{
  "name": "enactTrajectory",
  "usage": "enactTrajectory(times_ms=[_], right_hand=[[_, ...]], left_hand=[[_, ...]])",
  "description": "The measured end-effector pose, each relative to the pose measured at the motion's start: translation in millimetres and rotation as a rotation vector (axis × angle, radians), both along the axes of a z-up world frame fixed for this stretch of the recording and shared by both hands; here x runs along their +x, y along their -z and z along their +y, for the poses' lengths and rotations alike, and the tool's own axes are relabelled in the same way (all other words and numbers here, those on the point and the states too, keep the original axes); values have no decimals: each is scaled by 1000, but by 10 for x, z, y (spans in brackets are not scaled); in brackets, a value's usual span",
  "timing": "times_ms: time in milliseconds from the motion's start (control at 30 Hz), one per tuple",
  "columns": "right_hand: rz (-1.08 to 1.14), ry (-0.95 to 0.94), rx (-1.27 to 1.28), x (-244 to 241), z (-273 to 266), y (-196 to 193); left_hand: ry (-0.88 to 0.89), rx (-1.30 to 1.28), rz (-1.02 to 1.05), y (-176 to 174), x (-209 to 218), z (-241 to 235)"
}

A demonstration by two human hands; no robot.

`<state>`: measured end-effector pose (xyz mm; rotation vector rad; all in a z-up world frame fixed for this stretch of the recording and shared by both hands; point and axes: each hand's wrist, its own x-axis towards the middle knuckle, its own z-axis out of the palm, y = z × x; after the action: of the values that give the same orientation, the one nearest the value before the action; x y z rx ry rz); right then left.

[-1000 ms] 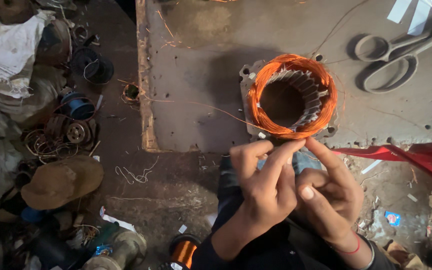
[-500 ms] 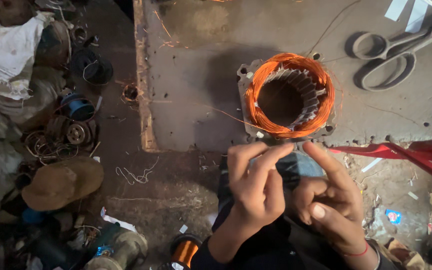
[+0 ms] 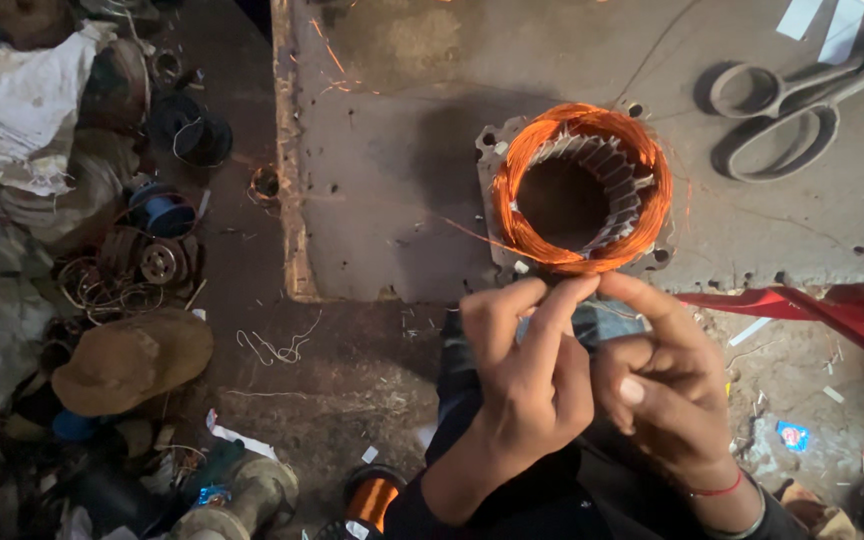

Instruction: The person winds copper wire around the core of a motor stator, uses white strips of insulating material, and cuts the strips with shears.

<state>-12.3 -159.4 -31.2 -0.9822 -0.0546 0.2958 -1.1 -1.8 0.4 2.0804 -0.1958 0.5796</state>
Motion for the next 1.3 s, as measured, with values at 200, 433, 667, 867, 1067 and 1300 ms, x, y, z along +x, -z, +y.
enactTrajectory(times_ms=[200,433,667,867,1067,1300], right_hand=[[40,-6,7,-107,-15,-12],[-54,-64,-166,-170,0,-75],[19,-60,-75,-61,27,-86],[-16,-9,-113,28,-17,-87],[37,60,-45,104,-41,-102],[-314,494,-623,152,168,-159]], left_hand=[[45,-154,12,11,-34,56],[40,-115,-29,39,-52,60],[28,21,-50,-9,-23,50],[61,-45,42,-45,-3,37],[97,-146,58,22,30,-17],[11,-97,-276,-169,221,214]])
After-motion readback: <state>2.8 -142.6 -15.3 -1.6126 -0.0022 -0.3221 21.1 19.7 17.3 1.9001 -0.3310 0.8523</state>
